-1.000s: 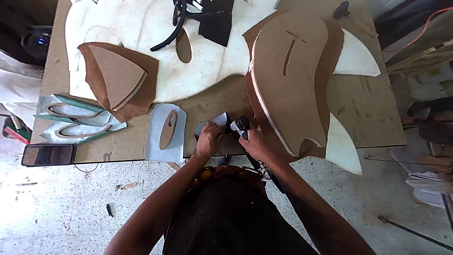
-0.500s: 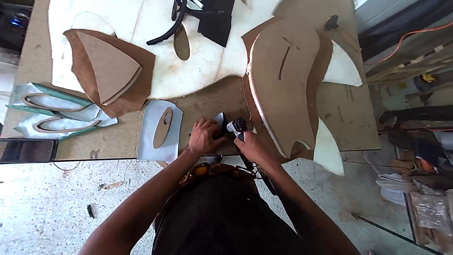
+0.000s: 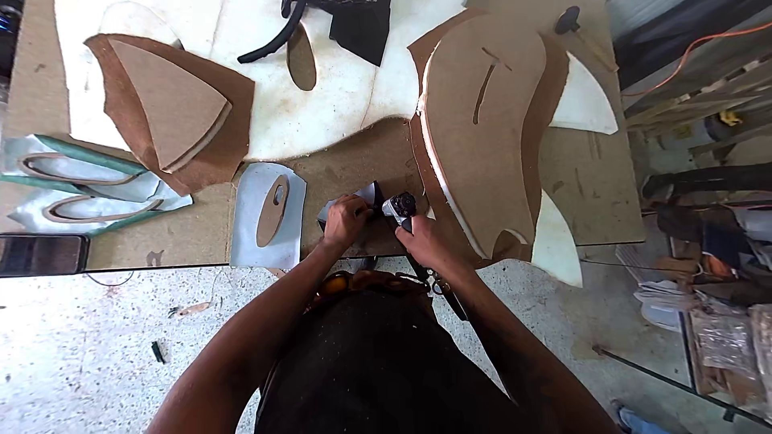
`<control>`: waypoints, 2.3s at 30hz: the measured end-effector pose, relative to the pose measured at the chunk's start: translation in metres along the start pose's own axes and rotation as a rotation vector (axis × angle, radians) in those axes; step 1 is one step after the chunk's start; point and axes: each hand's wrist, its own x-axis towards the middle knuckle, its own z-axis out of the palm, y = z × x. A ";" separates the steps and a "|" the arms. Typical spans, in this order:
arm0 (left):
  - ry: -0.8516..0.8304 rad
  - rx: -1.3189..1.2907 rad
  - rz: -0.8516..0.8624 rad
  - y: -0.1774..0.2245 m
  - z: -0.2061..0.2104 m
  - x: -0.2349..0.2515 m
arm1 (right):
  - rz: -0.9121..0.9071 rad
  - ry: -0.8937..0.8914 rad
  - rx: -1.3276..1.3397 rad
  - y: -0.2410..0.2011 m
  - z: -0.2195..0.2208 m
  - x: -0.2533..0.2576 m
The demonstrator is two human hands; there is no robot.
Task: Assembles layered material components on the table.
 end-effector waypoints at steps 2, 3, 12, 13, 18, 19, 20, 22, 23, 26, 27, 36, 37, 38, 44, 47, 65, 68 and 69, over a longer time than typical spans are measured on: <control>-0.018 0.002 0.011 0.001 -0.002 0.002 | -0.011 0.004 0.060 0.009 0.002 0.003; -0.028 0.003 0.014 0.001 -0.003 0.003 | -0.024 0.007 0.105 0.015 0.004 0.005; -0.125 -0.024 -0.018 -0.003 -0.009 0.013 | -0.054 0.035 0.118 0.013 0.013 -0.009; -0.139 -0.023 -0.017 -0.004 -0.009 0.014 | -0.048 0.045 0.094 0.009 0.015 -0.010; -0.201 0.011 -0.019 -0.002 -0.014 0.018 | -0.031 0.090 0.005 -0.002 0.023 -0.012; -0.216 0.016 -0.012 0.000 -0.016 0.019 | -0.033 0.097 -0.008 -0.003 0.023 -0.012; -0.229 0.022 -0.005 0.001 -0.016 0.020 | -0.030 0.102 -0.014 -0.005 0.022 -0.013; -0.237 0.039 0.005 0.000 -0.015 0.021 | -0.022 0.098 -0.003 -0.009 0.022 -0.016; -0.239 0.045 0.001 -0.001 -0.016 0.022 | -0.022 0.095 0.011 -0.009 0.022 -0.016; -0.245 0.050 -0.033 -0.001 -0.017 0.023 | -0.012 0.081 0.060 -0.010 0.027 -0.019; -0.245 0.048 -0.041 -0.001 -0.017 0.022 | -0.014 0.075 0.074 -0.010 0.030 -0.019; -0.252 0.057 -0.033 -0.001 -0.014 0.026 | -0.007 0.091 -0.018 -0.027 0.032 -0.023; -0.248 0.057 -0.026 0.001 -0.015 0.026 | -0.007 0.092 -0.031 -0.028 0.031 -0.022; -0.236 0.066 -0.011 0.002 -0.017 0.024 | -0.005 0.082 -0.039 -0.029 0.030 -0.022; -0.162 0.338 0.031 0.021 -0.034 -0.016 | -0.017 0.011 0.022 -0.022 0.019 -0.018; -0.130 0.403 0.053 0.019 -0.026 -0.029 | -0.043 0.007 0.014 -0.017 0.017 -0.016; -0.119 0.238 -0.306 0.025 -0.031 0.003 | -0.129 -0.029 0.067 -0.008 0.012 -0.007; -0.134 0.199 -0.362 0.022 -0.036 0.006 | -0.165 -0.012 0.000 -0.017 0.015 -0.008; -0.136 0.194 -0.367 0.022 -0.037 0.007 | -0.170 -0.002 -0.008 -0.017 0.015 -0.007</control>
